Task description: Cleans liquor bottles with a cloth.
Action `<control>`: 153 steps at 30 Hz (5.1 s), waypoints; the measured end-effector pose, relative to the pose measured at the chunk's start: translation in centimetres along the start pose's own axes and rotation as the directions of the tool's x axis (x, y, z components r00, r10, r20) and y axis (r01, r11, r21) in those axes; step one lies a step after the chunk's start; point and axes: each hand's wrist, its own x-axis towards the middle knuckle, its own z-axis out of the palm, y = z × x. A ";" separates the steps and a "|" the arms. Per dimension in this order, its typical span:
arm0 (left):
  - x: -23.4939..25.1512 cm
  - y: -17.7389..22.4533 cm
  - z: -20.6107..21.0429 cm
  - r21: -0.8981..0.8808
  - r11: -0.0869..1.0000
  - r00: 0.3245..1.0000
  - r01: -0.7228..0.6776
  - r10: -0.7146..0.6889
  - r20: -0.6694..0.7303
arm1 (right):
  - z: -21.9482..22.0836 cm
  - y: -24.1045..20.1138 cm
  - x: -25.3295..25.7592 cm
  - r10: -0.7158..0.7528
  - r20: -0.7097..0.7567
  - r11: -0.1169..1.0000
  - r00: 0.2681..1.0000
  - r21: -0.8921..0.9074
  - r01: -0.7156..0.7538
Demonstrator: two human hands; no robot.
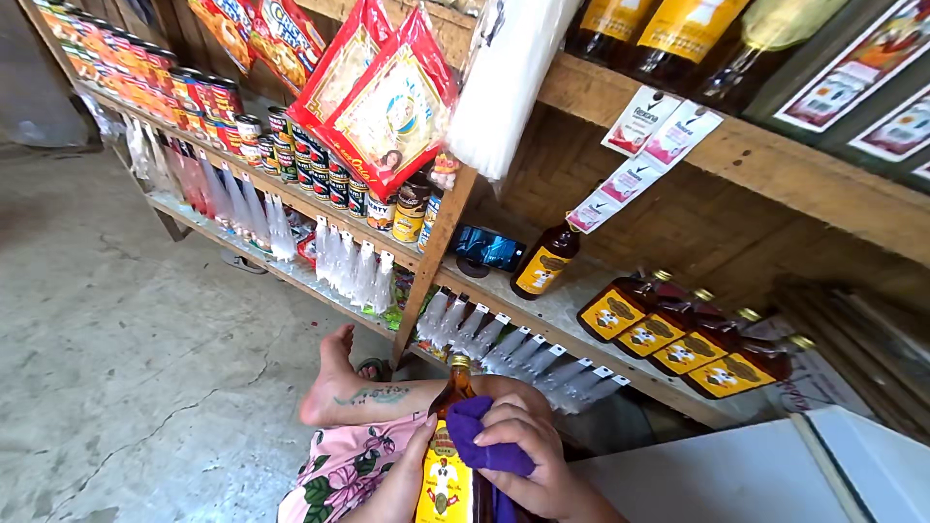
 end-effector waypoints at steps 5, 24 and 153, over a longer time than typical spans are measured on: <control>0.4 0.0 -0.2 -0.114 0.994 1.000 0.004 -0.007 -0.020 | 0.4 -0.2 0.1 0.011 0.098 0.999 0.995 0.030 -0.014; 0.6 0.0 -0.1 -0.277 0.956 0.975 -0.101 0.040 -0.218 | 0.6 -0.5 0.2 -0.092 0.286 0.954 0.954 0.299 0.002; 1.4 -0.4 -1.7 -0.419 0.904 0.986 -0.081 0.011 -0.168 | 0.3 0.0 0.1 -0.181 0.356 0.901 0.917 0.434 0.009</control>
